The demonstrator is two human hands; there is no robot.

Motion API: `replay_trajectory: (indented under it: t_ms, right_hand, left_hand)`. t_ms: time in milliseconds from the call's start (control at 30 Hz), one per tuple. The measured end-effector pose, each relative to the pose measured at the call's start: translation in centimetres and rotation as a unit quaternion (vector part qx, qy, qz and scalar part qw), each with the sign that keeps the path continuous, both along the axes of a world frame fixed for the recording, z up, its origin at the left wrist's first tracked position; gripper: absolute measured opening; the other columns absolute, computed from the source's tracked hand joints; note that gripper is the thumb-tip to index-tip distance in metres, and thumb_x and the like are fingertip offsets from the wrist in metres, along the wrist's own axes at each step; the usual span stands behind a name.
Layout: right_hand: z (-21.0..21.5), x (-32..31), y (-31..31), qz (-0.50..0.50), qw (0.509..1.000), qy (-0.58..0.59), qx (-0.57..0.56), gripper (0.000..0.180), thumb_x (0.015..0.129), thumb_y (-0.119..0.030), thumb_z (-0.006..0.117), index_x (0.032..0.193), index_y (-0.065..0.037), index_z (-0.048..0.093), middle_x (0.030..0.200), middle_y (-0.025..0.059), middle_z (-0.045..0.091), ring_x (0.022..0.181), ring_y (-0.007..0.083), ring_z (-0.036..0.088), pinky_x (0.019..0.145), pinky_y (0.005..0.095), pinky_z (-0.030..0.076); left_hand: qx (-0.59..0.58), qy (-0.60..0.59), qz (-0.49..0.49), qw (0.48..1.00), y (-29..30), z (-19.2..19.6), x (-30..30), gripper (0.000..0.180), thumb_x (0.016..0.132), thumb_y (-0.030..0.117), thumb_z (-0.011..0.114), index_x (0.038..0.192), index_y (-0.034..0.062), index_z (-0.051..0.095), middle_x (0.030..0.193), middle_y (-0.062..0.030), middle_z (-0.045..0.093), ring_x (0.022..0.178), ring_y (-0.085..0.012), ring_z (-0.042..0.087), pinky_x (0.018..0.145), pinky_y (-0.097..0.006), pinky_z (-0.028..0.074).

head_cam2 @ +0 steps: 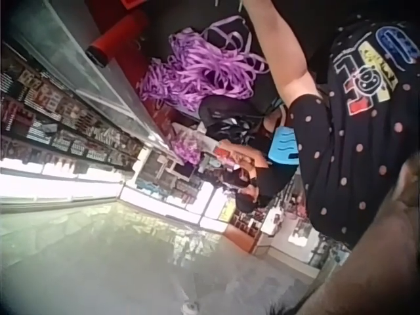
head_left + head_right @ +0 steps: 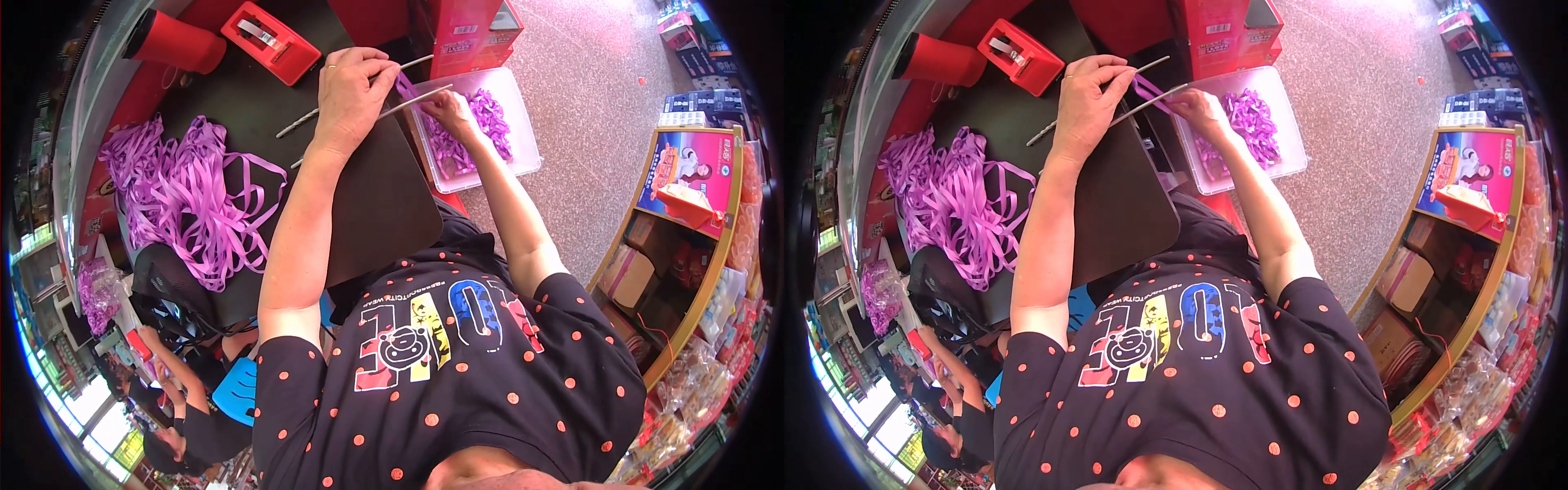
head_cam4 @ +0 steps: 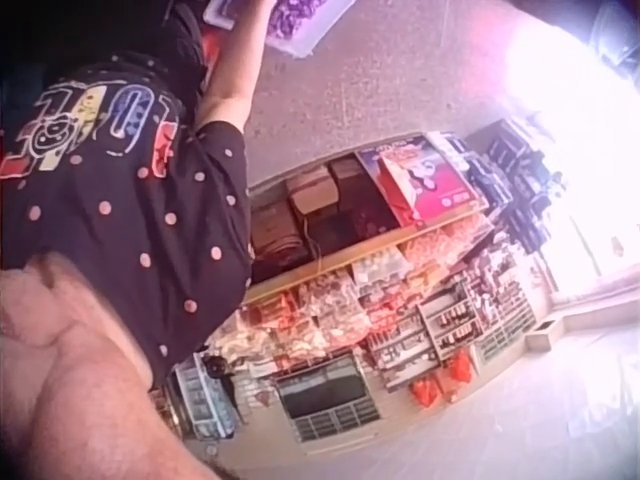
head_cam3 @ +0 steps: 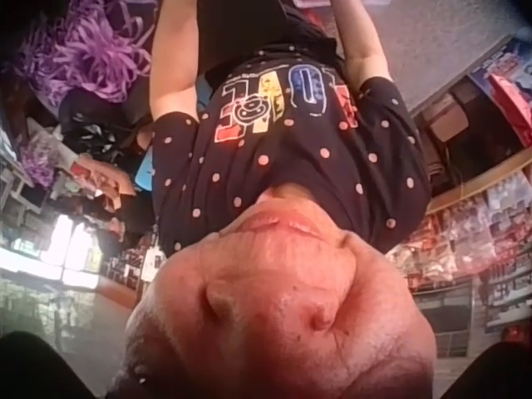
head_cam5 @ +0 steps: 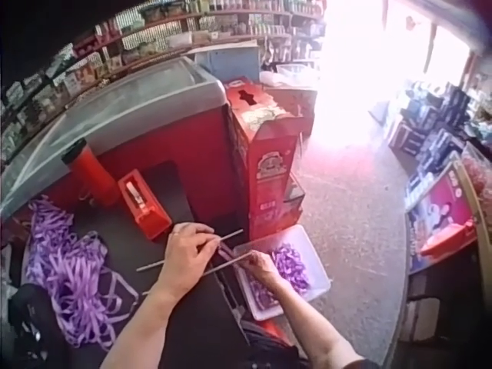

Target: Making small decorative bows from purple ribbon using metal rods as a guide.

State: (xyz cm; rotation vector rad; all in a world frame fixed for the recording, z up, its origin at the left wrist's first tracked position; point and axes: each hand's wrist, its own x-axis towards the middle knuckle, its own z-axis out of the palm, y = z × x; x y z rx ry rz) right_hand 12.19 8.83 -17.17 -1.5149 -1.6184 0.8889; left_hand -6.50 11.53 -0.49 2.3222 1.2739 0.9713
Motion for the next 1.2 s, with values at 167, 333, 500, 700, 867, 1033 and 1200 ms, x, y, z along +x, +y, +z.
replay_trajectory:
  t_ms: [167,333,500,700,867,1033,1200]
  right_hand:
    - [-8.1,1.4,-3.1,-0.015,0.993,-0.013,-0.114,0.027,0.081,-0.033,0.068,0.096,-0.011,0.072,0.082,0.0125,0.069,0.075,0.0228,0.067,0.073,0.0349,0.052]
    - [-12.1,2.1,-5.8,-0.090,0.950,0.147,-0.260,0.021,0.086,-0.019,0.069,0.100,-0.003,0.070,0.085,0.0031,0.070,0.075,0.0093,0.061,0.073,0.0246,0.050]
    - [-11.1,1.4,-7.8,-0.061,0.952,0.242,-0.179,0.029,0.080,-0.009,0.073,0.107,-0.005,0.064,0.089,0.0024,0.063,0.086,0.0123,0.059,0.077,0.0267,0.049]
    - [-8.1,1.1,-10.8,0.018,0.989,-0.035,0.139,0.019,0.072,-0.009,0.074,0.088,-0.008,0.064,0.089,0.0101,0.058,0.086,0.0283,0.059,0.073,0.0370,0.050]
    - [-5.7,2.2,-14.7,0.072,0.989,-0.078,0.099,0.016,0.074,-0.016,0.073,0.089,-0.012,0.071,0.093,0.0088,0.057,0.091,0.0265,0.057,0.077,0.0348,0.048]
    - [-1.2,3.4,-20.1,0.049,0.991,-0.099,0.077,0.017,0.074,-0.018,0.074,0.089,-0.011,0.071,0.097,0.0078,0.059,0.095,0.0252,0.056,0.083,0.0358,0.046]
    - [6.9,3.9,-24.7,0.013,0.983,-0.107,0.150,0.014,0.070,-0.014,0.076,0.082,-0.011,0.071,0.114,0.0071,0.063,0.101,0.0220,0.058,0.089,0.0379,0.041]
  left_hand:
    - [0.002,-0.001,-0.005,1.000,0.1,-0.3,-0.1,0.018,0.082,0.025,0.066,0.085,0.0085,0.073,0.097,-0.0004,0.066,0.101,-0.0223,0.053,0.088,-0.035,0.040]
    - [0.011,0.006,-0.008,1.000,0.2,-0.4,-0.1,0.019,0.082,0.025,0.066,0.085,0.0080,0.073,0.098,-0.0005,0.066,0.101,-0.0228,0.053,0.089,-0.035,0.040]
    - [0.011,0.008,-0.008,1.000,0.4,-0.5,-0.2,0.018,0.082,0.025,0.066,0.085,0.0077,0.073,0.098,-0.0005,0.066,0.101,-0.0240,0.053,0.089,-0.036,0.040]
    - [0.016,0.012,-0.006,1.000,0.4,-0.4,-0.1,0.019,0.082,0.025,0.066,0.085,0.0084,0.073,0.099,0.0001,0.066,0.101,-0.0237,0.053,0.088,-0.036,0.041]
    - [0.008,0.036,-0.002,0.999,0.2,-0.5,-0.2,0.019,0.085,0.021,0.064,0.090,0.0041,0.072,0.107,-0.0036,0.065,0.105,-0.0251,0.053,0.091,-0.034,0.042]
    - [0.021,0.021,0.008,1.000,0.5,-0.9,-0.2,0.019,0.084,0.025,0.063,0.086,0.0092,0.073,0.110,-0.0013,0.065,0.107,-0.0247,0.052,0.093,-0.038,0.039]
    - [0.021,0.020,0.014,0.999,0.5,-1.1,-0.2,0.020,0.084,0.026,0.063,0.084,0.0087,0.073,0.111,-0.0017,0.064,0.110,-0.0247,0.051,0.094,-0.037,0.038]
